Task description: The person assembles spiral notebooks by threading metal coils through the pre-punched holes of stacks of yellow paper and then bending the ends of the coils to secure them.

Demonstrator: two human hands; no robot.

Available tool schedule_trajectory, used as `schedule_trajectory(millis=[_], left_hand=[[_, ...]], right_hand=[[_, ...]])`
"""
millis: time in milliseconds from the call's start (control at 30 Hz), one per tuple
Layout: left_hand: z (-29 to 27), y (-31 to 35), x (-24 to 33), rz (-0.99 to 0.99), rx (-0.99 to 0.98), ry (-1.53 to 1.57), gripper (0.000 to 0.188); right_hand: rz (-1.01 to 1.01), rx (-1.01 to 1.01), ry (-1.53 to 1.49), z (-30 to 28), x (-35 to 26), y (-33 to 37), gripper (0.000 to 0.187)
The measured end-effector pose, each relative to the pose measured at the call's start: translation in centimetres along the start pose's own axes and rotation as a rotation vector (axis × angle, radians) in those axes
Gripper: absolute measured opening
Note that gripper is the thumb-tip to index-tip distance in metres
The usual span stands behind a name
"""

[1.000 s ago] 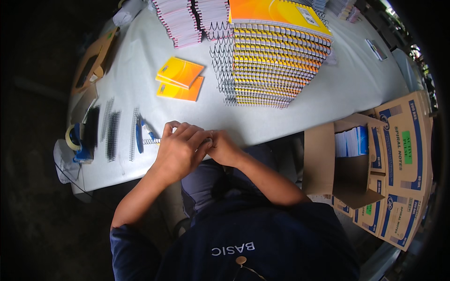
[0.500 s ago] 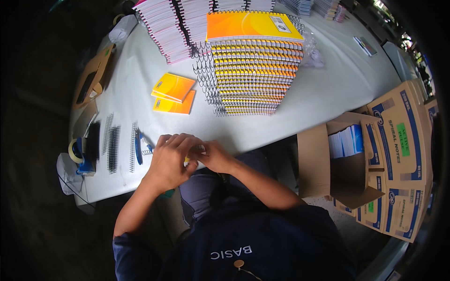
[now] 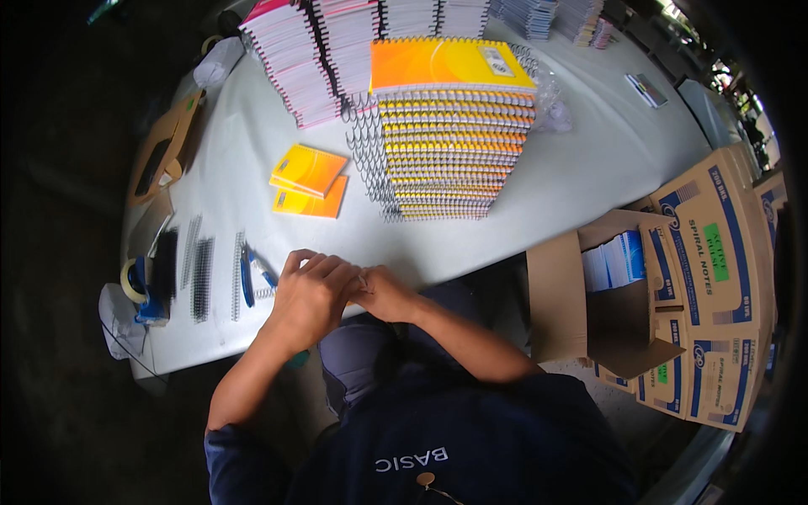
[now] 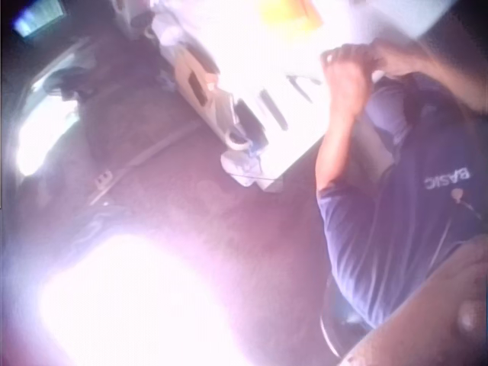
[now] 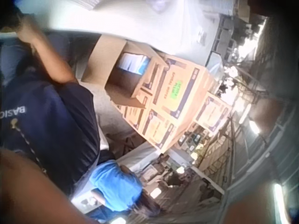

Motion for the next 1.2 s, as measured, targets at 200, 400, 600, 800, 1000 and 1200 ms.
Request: schedule_trajectory(millis=[200,400,600,800,1000,1200], left_hand=[[-7.6,-2.1,3.7,0.008,0.307,0.018,0.026],[-18.2,-6.7,7.4,0.325,0.894,-0.022,0.024],[-12.2,-11.0,4.0,0.266,0.969,0.062,0.026],[-9.2,-12.2,-1.0,-0.167,1.167,0.735,0.024],[-9.1,-12.0,-0.6,-0.302,1.267,0.674,0.022],[-9.6,-11.5,-2.1,-0.171,1.217,0.814,0.021]], right_hand=[[-0.295,0.144,-0.244,-5.1,-8.1,3.4,0.03],[-1.08,0.677,0.446,-20.5,-24.4,8.5,0.021],[-0.722,0.547,0.049,-26.5,-18.2,3.6,0.042],[-0.591,1.062,0.257,-23.4,-17.4,3.5,0.051],[-0.569,1.223,0.297,-23.2,-17.1,4.7,0.04],[-0.592,1.257,0.208,-23.3,-16.1,5.5,0.035]])
Point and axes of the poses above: each hand's wrist, its own y-axis away from the middle knuckle, its own z-axis out of the palm, x = y × z, the point moved 8 cm from there along -y, towards the middle knuckle, and after that the axes turned 1 degree about z, right-handed, at the moved point
